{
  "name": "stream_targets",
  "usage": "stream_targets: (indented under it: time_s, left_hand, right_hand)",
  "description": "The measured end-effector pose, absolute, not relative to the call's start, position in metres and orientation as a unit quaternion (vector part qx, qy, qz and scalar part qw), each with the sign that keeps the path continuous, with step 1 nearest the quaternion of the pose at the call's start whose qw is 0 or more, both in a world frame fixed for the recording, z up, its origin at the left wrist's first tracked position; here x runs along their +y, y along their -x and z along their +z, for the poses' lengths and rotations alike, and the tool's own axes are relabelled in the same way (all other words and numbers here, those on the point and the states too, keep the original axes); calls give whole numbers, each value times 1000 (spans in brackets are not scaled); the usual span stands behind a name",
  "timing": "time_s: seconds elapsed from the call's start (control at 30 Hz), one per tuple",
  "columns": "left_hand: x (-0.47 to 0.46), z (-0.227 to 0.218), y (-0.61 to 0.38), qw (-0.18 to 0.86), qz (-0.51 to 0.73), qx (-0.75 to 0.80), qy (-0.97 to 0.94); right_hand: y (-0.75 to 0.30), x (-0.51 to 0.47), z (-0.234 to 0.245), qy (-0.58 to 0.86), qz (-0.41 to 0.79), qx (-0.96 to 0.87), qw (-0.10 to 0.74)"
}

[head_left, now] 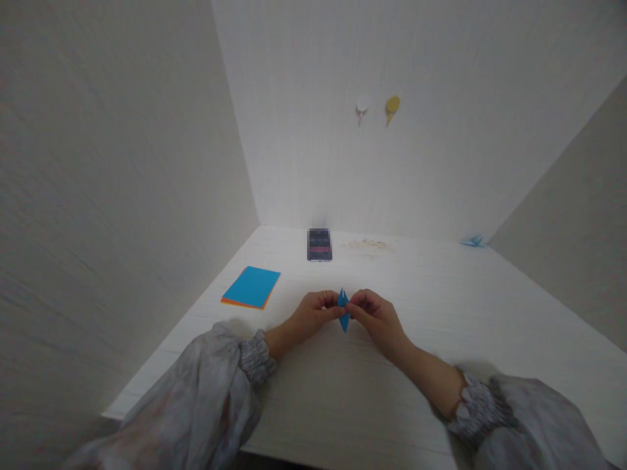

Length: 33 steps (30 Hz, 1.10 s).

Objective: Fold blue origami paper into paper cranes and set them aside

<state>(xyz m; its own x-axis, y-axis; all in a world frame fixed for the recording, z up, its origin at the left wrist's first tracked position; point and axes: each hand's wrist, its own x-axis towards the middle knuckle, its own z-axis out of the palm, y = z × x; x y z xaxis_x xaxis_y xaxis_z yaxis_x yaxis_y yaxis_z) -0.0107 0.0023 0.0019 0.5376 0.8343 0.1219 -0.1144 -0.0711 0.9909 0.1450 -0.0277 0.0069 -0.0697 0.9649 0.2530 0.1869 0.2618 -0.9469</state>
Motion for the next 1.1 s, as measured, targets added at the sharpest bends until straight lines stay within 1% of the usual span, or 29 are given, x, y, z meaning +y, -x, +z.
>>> stream_targets:
  time_s: [0.13, 0.3, 0.47, 0.73, 1.1]
  left_hand:
    - [2, 0, 9, 629, 380, 298, -609]
    - [3, -5, 8, 620, 366, 305, -624]
    - [4, -5, 9, 604, 355, 315, -641]
    - [4, -2, 8, 632, 347, 311, -619]
    - [5, -7, 7, 617, 354, 314, -630]
  right_hand:
    - [-148, -26, 8, 447, 383, -638, 496]
    - [-150, -24, 7, 432, 368, -652, 503]
    - [-149, -23, 9, 412, 385, -643, 518]
    - [-150, -24, 7, 444, 370, -626, 524]
    - [-147, -24, 8, 484, 380, -581, 534]
